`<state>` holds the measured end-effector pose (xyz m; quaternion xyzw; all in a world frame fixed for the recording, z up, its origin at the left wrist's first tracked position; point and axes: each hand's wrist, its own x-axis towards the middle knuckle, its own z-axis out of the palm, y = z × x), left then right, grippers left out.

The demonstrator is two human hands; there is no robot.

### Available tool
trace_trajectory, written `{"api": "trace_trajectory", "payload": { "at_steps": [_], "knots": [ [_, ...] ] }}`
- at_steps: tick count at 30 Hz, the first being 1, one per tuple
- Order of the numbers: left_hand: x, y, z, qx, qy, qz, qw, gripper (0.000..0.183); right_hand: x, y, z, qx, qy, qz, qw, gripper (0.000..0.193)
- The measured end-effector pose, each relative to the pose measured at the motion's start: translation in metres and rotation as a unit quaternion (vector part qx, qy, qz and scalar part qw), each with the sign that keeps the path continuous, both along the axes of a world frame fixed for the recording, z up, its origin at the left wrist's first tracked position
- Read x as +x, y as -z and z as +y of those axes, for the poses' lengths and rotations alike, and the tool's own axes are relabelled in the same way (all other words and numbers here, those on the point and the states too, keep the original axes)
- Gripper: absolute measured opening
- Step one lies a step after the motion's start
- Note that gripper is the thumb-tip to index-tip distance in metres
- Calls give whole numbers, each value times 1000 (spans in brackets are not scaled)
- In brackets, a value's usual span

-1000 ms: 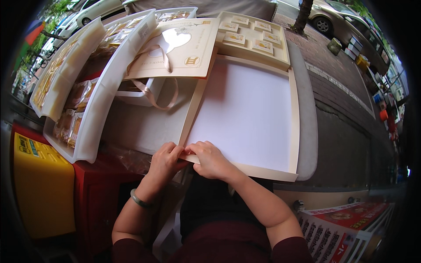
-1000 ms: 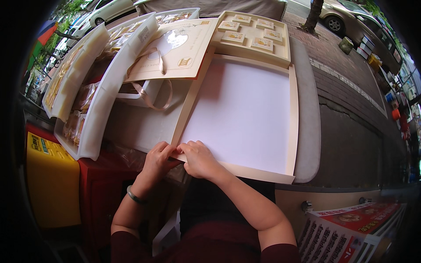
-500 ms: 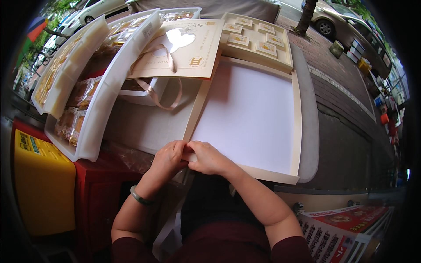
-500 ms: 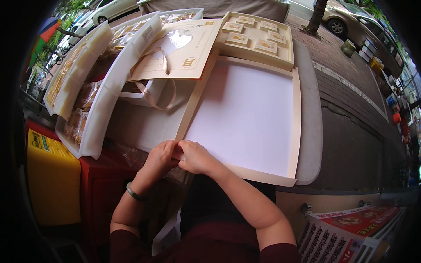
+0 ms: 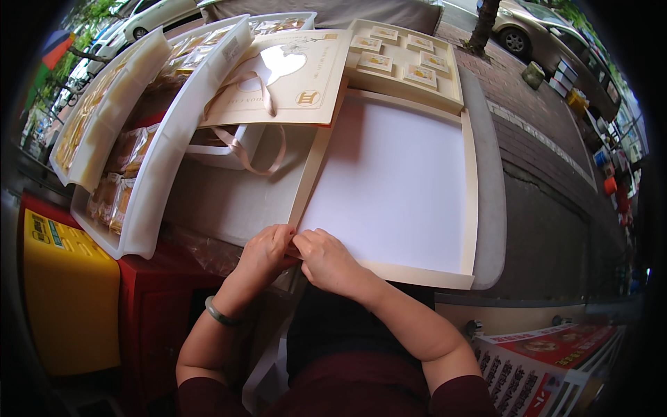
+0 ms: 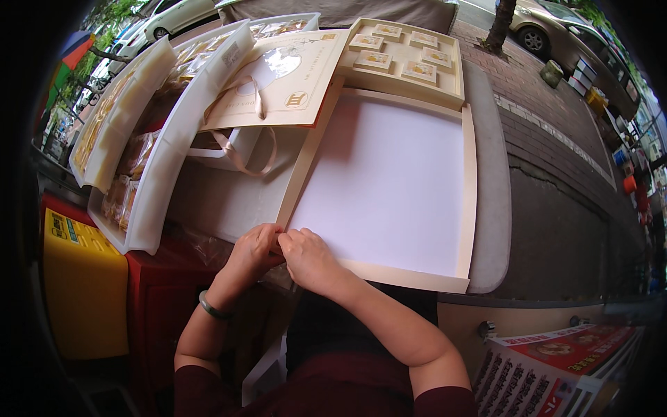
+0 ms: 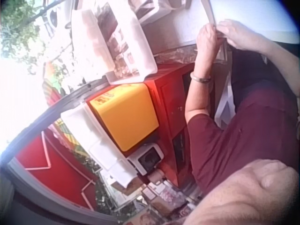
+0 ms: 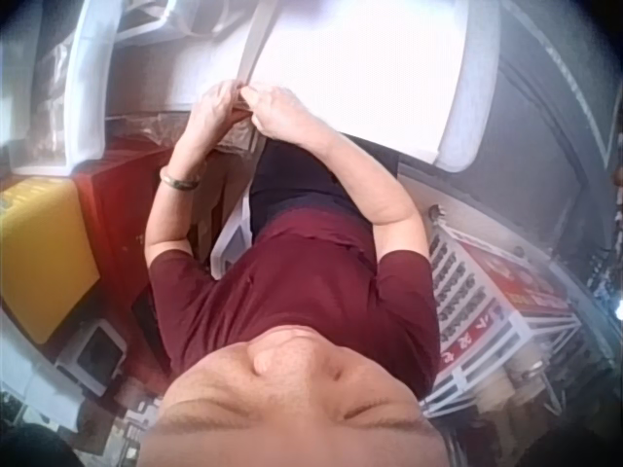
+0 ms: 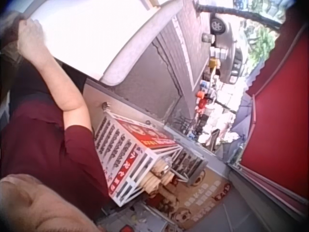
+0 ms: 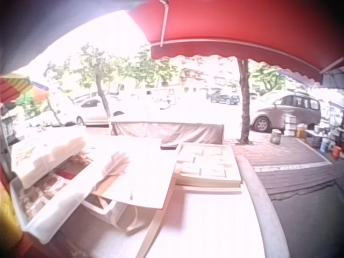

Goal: The person folds the edges of a large white cardboard tray by hand, pressing and securing the corner tabs into place.

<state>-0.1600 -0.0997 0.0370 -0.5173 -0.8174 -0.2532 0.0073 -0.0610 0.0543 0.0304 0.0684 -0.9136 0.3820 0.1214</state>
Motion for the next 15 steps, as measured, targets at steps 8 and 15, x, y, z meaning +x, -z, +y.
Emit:
{"api": "trace_trajectory", "payload": {
  "at_steps": [8, 15],
  "knots": [
    [1, -15, -1, -15, 13, -56, 998, 39, 6, -12, -4, 8, 17, -16, 1000, 28],
    [3, -18, -6, -46, 3, 1, 999, 20, 10, -6, -7, 35, 52, 33, 998, 25]
  ]
}}
